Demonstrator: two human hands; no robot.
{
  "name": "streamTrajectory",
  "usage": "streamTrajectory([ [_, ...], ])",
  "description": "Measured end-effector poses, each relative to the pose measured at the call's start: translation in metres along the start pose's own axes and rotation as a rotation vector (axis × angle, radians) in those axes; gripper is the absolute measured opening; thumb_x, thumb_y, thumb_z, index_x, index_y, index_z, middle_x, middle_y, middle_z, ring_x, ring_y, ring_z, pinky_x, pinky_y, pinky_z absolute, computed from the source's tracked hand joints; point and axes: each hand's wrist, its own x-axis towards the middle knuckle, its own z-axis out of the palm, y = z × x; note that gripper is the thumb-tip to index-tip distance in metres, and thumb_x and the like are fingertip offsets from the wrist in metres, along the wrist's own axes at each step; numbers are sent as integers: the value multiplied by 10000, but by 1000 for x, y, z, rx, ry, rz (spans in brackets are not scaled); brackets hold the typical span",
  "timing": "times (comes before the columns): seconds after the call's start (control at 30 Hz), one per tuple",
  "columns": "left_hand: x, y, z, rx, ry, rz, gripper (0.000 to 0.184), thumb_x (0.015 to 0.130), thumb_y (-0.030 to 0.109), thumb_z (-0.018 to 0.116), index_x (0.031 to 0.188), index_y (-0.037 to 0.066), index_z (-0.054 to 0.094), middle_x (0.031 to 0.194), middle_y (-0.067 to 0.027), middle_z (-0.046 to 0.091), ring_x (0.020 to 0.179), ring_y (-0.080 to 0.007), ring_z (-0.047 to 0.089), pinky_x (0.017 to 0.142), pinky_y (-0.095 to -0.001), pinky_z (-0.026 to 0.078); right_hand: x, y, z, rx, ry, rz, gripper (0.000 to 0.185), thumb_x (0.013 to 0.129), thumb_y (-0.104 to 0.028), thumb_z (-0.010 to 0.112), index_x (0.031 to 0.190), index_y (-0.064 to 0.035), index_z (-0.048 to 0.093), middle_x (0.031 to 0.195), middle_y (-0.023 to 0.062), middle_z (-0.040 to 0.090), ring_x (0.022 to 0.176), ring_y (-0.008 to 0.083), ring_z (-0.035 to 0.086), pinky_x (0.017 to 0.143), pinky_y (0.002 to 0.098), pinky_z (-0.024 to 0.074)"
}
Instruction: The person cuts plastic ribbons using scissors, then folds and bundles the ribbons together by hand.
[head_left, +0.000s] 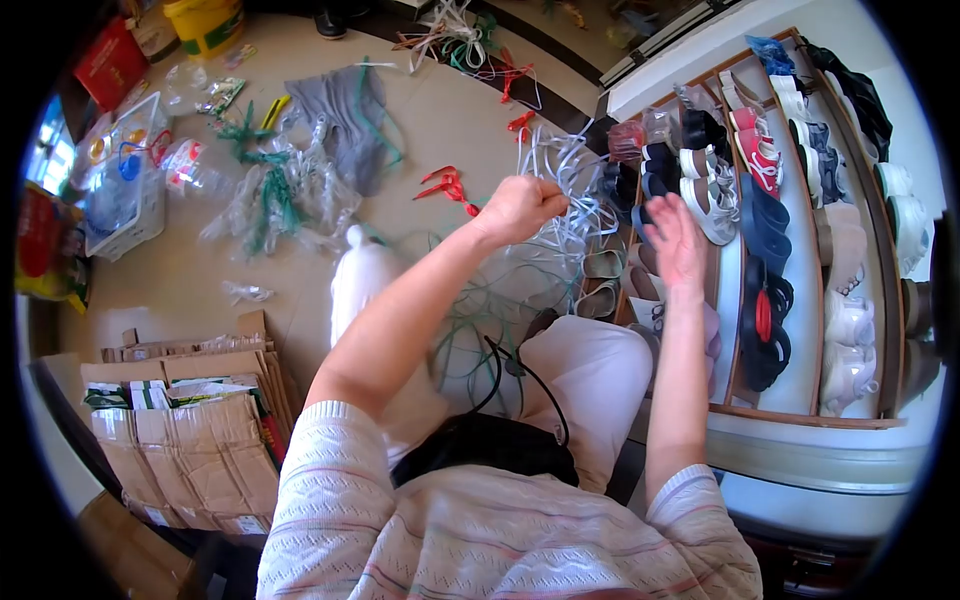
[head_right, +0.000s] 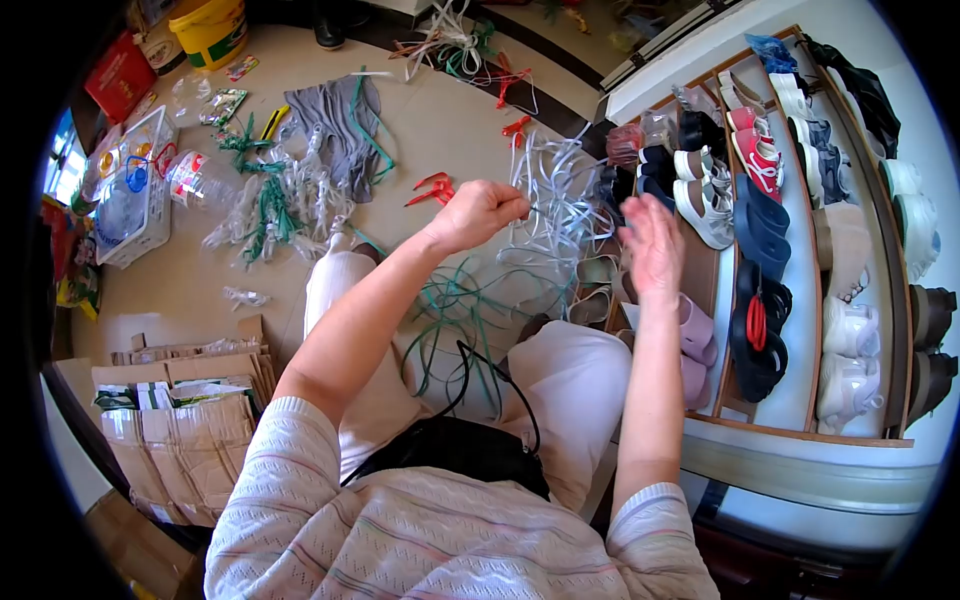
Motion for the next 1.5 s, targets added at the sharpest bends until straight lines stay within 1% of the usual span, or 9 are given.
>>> streamTrajectory([
  [0.07,-1,0,8,126,-112,28,234,834,242,551,817,18,617,691,-150,590,614,-265,561,604,-349,448,2,-11,-4,-395,-38,-300,243,858,-181,581,1055,-38,570,985,57,624,915,131,573,816,276,428],
  [0.2,-1,5,25,114,-214,81,238,823,251,546,818,23,618,742,-181,604,663,-334,570,626,-368,461,-28,27,42,-765,-535,-269,248,908,-187,505,1099,-37,553,906,29,586,865,72,527,744,194,429],
  [0.27,1,7,23,18,-153,24,211,810,223,571,816,18,619,695,-161,601,601,-252,574,587,-340,459,-35,29,52,-699,-444,160,310,890,-226,540,1099,3,545,871,65,610,795,118,566,719,247,455],
  [0.43,4,5,14,-425,-27,-306,133,789,130,628,754,1,624,615,-49,588,515,-86,491,470,-249,399,-33,57,51,-641,-444,-189,332,879,-255,559,1089,3,552,770,8,564,682,64,504,613,206,416],
  [0.57,6,9,18,-826,132,-399,90,768,74,647,734,11,592,583,3,526,486,-58,440,433,-212,337,-38,62,62,-521,-540,-24,246,826,-181,631,990,-9,568,730,-44,511,662,41,443,603,185,370],
  [0.87,5,16,21,-808,69,-480,102,766,89,664,813,7,626,533,27,482,449,-50,393,413,-219,337,-23,85,65,-214,-613,470,109,840,-155,603,814,-67,544,676,-21,518,529,46,452,424,176,314],
  [1.1,14,-2,27,-532,201,-170,523,768,239,702,1177,-10,491,976,-63,540,869,-107,506,707,-244,450,-23,78,79,-231,-304,140,173,875,-217,540,811,-62,581,676,-3,548,575,89,492,526,235,390],
  [1.27,0,4,43,-828,-460,-350,612,755,309,709,1216,13,435,887,-61,592,747,-127,575,650,-247,464,0,40,85,71,-37,-8,282,904,-329,497,790,-72,477,577,-26,417,460,84,403,433,248,375],
  [1.5,-2,14,36,-991,-559,-499,281,853,284,596,967,28,569,578,37,439,474,-57,391,421,-198,288,31,23,56,489,-67,146,255,830,-325,603,735,-124,478,490,-54,323,415,78,309,433,237,264],
])
